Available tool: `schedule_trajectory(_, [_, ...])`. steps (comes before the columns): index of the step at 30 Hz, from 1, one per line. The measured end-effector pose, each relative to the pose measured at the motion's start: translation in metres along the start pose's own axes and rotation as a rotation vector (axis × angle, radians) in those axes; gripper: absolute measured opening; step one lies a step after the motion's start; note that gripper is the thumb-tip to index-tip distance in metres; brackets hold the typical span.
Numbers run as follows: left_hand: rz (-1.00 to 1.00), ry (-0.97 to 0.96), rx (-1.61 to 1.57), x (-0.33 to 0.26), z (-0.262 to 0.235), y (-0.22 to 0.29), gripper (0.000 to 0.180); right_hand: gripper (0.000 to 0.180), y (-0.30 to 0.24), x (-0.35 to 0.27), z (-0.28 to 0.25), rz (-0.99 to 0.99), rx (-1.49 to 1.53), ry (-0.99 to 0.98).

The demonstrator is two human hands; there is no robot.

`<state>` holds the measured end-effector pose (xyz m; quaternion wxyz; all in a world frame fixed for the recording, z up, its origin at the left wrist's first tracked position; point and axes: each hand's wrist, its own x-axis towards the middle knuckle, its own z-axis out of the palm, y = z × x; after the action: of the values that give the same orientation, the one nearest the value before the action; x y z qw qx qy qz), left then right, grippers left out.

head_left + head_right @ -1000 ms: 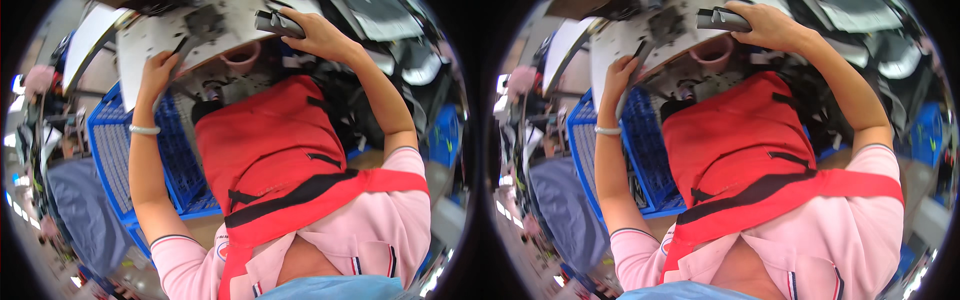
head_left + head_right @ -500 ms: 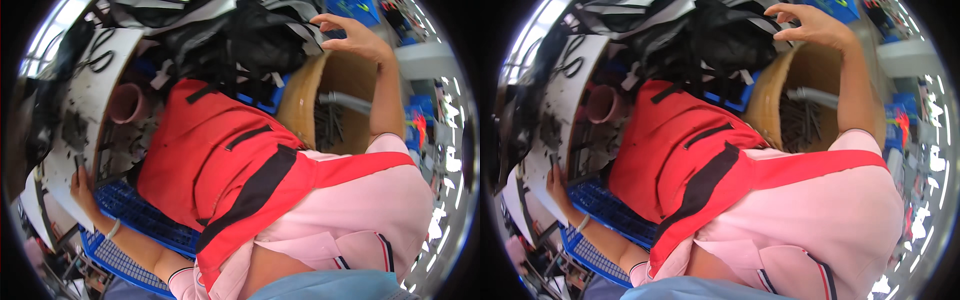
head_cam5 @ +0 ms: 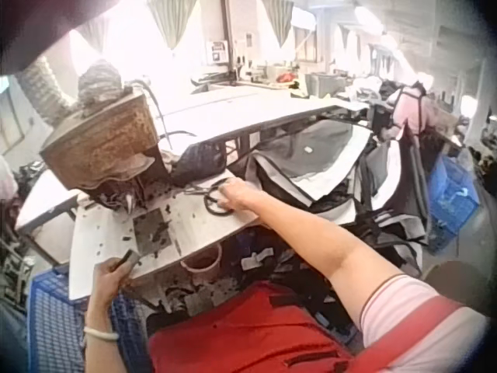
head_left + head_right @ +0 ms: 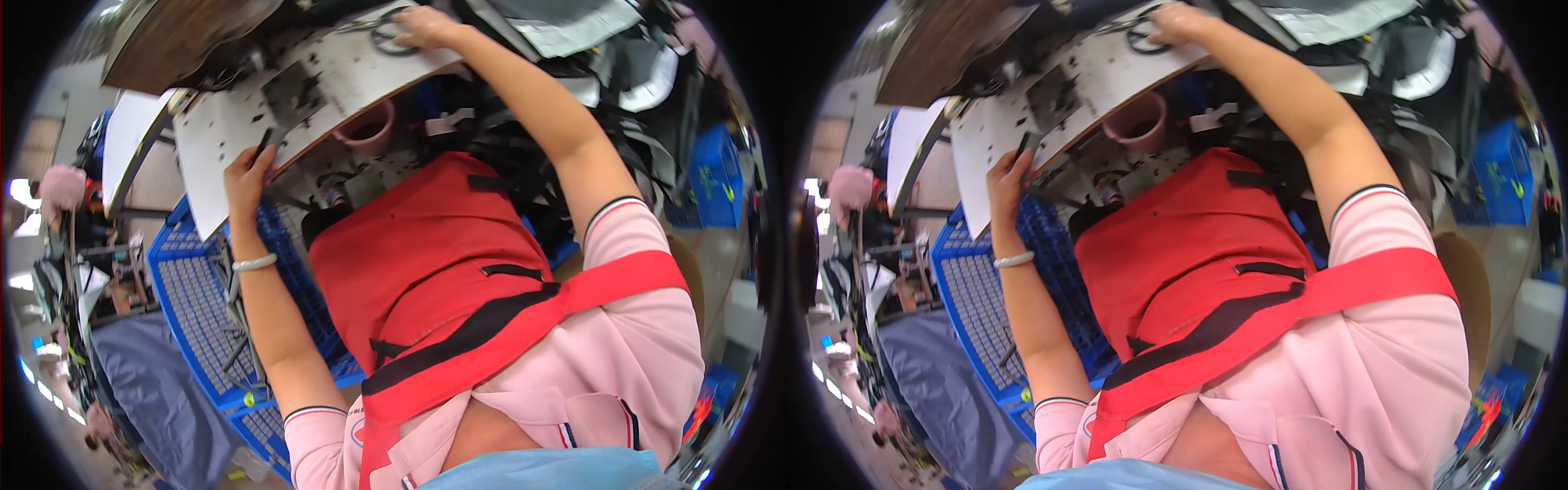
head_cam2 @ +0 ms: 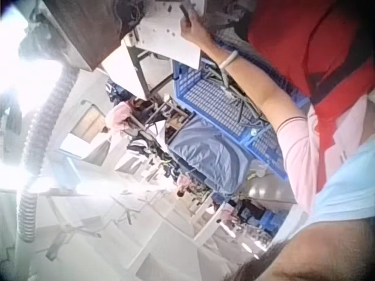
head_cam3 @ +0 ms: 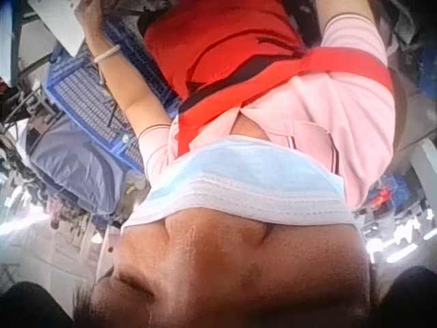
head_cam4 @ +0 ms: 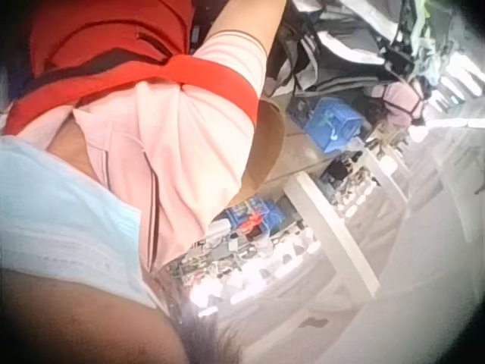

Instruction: The person trims the edges of a dark fabric strip using scissors at a workbench. They repeatedly align the strip, cut small sections, and place the trimmed pieces into a blue basket. The workspace includes a white board and various fabric materials.

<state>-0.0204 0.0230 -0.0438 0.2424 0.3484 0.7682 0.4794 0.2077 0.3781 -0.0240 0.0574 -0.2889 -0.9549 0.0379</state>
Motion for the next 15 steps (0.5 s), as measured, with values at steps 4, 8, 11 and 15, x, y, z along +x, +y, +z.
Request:
schedule_trajectory(4, [-0.001, -0.092, -0.149, -0.004, -0.005, 0.002, 0.029, 0.036, -0.003, 0.013, 0.002, 0.15, 0.098, -0.06])
schedule_trajectory(8, [-0.002, -0.252, -0.344, -0.026, -0.003, 0.014, 0.03, 0.041, -0.029, -0.017, -0.004, 0.034, 0.064, -0.107])
schedule_trajectory(11, [0.018, -0.277, -0.368, -0.045, 0.006, 0.027, 0.037, 0.043, -0.081, -0.082, 0.001, -0.081, 0.507, -0.064])
schedule_trajectory(15, [-0.003, -0.312, -0.357, -0.051, 0.007, 0.029, 0.042, 0.058, -0.137, -0.142, 0.008, -0.167, 0.917, -0.152])
